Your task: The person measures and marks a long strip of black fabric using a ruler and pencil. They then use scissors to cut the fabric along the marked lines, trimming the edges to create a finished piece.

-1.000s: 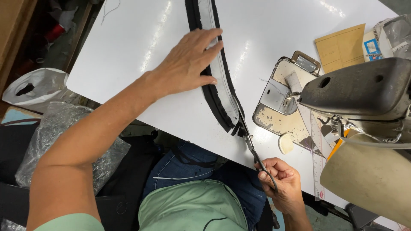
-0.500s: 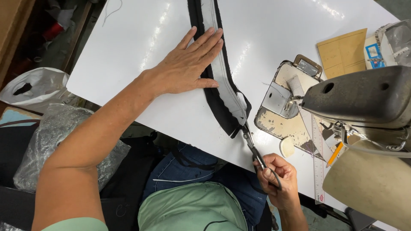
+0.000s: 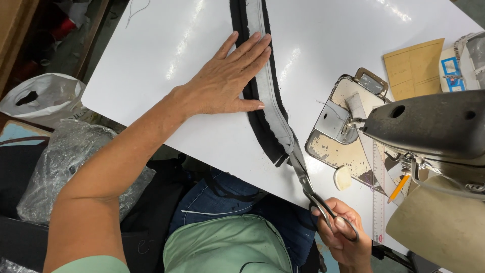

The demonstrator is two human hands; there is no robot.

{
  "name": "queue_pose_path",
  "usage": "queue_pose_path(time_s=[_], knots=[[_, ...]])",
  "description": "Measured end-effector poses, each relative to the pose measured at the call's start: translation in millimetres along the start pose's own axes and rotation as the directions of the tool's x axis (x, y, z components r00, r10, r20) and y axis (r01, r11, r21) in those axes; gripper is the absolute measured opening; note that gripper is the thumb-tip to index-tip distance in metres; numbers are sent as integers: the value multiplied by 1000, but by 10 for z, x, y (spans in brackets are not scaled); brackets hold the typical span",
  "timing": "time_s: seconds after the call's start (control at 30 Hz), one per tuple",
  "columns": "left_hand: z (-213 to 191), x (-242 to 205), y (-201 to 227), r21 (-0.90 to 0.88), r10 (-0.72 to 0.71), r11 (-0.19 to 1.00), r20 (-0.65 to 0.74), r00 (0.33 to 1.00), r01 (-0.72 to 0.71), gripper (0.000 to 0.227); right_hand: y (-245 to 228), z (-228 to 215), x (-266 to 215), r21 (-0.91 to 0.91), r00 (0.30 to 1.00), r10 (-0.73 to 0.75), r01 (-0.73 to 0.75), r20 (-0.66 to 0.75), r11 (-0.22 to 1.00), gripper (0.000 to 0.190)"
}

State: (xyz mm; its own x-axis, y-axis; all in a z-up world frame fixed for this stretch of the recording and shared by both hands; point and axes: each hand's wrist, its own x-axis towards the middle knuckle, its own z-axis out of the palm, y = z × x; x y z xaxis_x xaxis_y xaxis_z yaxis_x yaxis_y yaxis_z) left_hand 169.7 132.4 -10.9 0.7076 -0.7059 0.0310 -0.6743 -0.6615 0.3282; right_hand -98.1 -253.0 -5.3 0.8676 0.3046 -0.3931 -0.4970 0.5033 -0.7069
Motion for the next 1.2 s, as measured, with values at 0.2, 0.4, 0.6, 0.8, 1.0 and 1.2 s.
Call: queue_pose_path(time_s=[0.2,0.4,0.6,0.8,1.0,1.2], knots=[[19,-4,-6,8,6,1000,13,1000,-6,107,-44,-18,37,-9,1000,12,-12,-9,1000,54],[10,1,-8,-10,9,1000,3,1000,-9,106,-104,106,341,-165,999,-39,41,17,986,39],[33,-5,-26,3,31,1000,-40,999,-31,108,-112,178,372,-232,998,-52,41,-43,972,40],[21,-8,-34,8,39,999,-28,999,-39,107,-109,-35,149,32,997,43,-45,62,998,50],[25,-11,-24,-3,34,999,-33,999,-34,105,-240,136,377,-45,997,32,-28,74,999,48],[33,-19,-34,0,43,999,-52,998,-43,106,-273,228,512,-73,998,3,2,67,997,46]])
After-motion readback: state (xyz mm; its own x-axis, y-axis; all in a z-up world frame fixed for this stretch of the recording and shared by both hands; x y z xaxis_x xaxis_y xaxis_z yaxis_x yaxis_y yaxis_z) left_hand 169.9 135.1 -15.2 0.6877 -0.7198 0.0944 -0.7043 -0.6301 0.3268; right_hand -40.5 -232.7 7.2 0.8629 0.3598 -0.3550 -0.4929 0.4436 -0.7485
